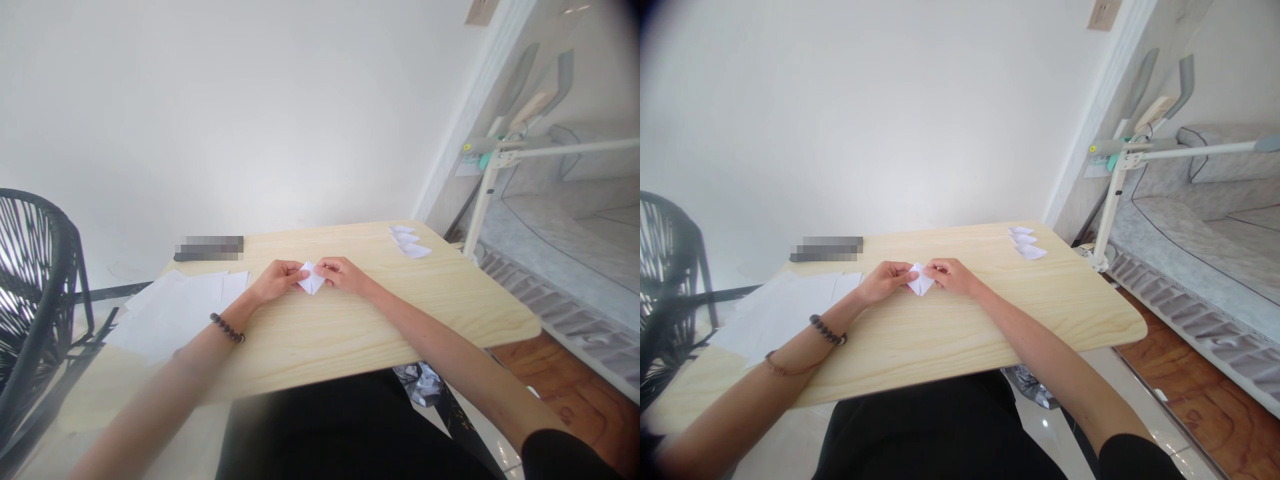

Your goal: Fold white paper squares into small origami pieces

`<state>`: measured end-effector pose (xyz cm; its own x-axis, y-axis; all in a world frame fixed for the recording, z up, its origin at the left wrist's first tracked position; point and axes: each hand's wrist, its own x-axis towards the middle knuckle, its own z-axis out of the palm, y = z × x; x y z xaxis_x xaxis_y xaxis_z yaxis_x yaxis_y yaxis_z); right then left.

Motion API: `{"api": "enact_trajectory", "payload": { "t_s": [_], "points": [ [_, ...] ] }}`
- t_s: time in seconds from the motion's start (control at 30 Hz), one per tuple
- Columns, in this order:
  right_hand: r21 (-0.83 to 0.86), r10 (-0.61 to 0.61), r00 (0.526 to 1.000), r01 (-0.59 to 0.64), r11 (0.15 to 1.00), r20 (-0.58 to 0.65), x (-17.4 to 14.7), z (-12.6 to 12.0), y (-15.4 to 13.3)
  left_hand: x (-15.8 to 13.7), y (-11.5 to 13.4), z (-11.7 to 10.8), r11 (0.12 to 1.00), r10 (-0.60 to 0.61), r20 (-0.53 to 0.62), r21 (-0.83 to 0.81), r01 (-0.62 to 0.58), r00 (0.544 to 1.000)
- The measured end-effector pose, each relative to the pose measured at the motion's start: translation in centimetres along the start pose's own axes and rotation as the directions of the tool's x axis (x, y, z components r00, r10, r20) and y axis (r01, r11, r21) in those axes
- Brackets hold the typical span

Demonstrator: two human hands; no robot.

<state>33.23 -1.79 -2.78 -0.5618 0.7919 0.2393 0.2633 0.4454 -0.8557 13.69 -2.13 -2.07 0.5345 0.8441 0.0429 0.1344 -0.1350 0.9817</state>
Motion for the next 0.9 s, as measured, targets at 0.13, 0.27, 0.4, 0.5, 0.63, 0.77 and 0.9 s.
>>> {"api": "enact_trajectory", "payload": {
  "t_s": [0.13, 0.27, 0.4, 0.5, 0.63, 0.77, 0.9],
  "points": [
    [0.031, 0.017, 0.999, -0.016, 0.999, -0.033, 0.08, 0.07, 0.16, 0.0, 0.12, 0.12, 1.0, -0.007, -0.014, -0.019, 0.007, 1.0],
    [0.052, 0.015, 0.993, -0.009, 0.999, -0.117, 0.24, 0.1, 0.37, 0.09, 0.02, 0.14, 0.996, -0.039, -0.026, -0.075, 0.037, 0.999],
    [0.052, -0.001, 0.989, 0.009, 0.999, -0.149, 0.32, 0.08, 0.45, 0.18, -0.3, -0.2, 0.995, -0.064, -0.032, -0.078, 0.062, 0.997],
    [0.032, -0.004, 0.992, 0.008, 0.999, -0.129, 0.37, 0.11, 0.49, 0.17, -0.38, -0.48, 0.995, -0.048, -0.029, -0.09, 0.045, 0.998],
    [0.023, -0.003, 0.992, 0.006, 1.0, -0.123, 0.41, 0.14, 0.58, 0.11, -0.22, -0.42, 0.992, -0.058, -0.032, -0.114, 0.054, 0.998],
    [0.054, 0.019, 0.985, -0.01, 0.999, -0.169, 0.35, 0.1, 0.57, 0.28, -0.28, -0.08, 0.982, -0.095, -0.11, -0.173, 0.075, 0.989],
    [0.051, 0.043, 0.988, -0.036, 0.998, -0.15, 0.28, 0.11, 0.5, 0.47, -0.43, -0.18, 0.973, -0.107, -0.249, -0.223, 0.051, 0.962]
  ]
}}
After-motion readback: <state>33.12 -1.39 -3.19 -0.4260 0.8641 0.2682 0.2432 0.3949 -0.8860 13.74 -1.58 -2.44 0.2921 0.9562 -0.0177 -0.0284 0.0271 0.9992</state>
